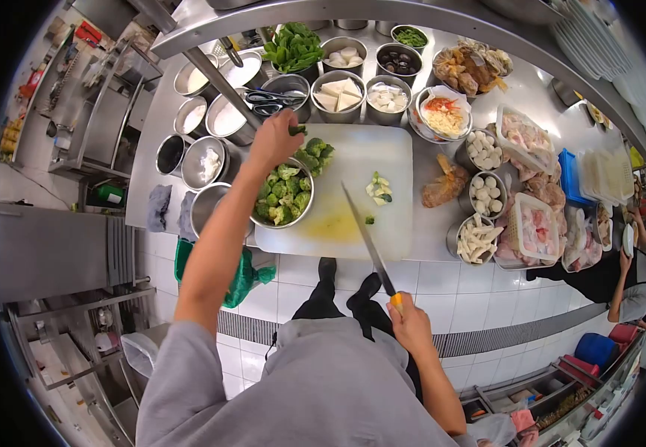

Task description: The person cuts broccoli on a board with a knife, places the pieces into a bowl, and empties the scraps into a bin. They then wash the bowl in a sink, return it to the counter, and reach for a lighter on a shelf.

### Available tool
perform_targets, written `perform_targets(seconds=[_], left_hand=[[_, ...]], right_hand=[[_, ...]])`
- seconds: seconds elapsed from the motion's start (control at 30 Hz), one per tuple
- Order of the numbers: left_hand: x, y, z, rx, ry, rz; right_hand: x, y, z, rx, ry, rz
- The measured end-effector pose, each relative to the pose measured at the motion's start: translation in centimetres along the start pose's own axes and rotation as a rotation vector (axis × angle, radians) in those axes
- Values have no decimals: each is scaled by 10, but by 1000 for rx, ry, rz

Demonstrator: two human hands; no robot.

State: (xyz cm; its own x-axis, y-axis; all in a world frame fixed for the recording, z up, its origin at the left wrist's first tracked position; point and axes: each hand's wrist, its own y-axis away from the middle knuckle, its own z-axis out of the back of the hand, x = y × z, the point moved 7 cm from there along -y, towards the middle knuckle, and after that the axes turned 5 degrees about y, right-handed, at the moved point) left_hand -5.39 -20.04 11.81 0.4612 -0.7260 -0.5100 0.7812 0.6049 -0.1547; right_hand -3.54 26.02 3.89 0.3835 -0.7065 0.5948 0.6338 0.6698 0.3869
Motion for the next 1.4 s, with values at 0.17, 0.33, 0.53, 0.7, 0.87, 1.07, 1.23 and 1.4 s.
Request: perform_targets(seconds=[0.17,0.33,0.53,0.7,0.87,1.07,1.23,1.4], left_hand=[[57,-22,-69,361,-67,-125],[51,-26,-62,440,-71,-50],[0,14,26,122,96,-245],[20,97,17,322,-261,-394],[25,108,-16,360,-802,-427],[13,94,26,422,-437,-179],[-35,113,35,412,725,152],[-76,138,-51,240,878,9]], right_hand=[[-5,-5,-16,55,35,-4],[-10,-34,1,-38,73,9],[-4,-48,15,-40,109,40],[-4,-46,9,-3,43,37],[2,-50,10,2,32,43],[1,-53,26,-3,52,77],[-13,-40,26,-58,9,78],[-12,-26,13,-56,51,79]])
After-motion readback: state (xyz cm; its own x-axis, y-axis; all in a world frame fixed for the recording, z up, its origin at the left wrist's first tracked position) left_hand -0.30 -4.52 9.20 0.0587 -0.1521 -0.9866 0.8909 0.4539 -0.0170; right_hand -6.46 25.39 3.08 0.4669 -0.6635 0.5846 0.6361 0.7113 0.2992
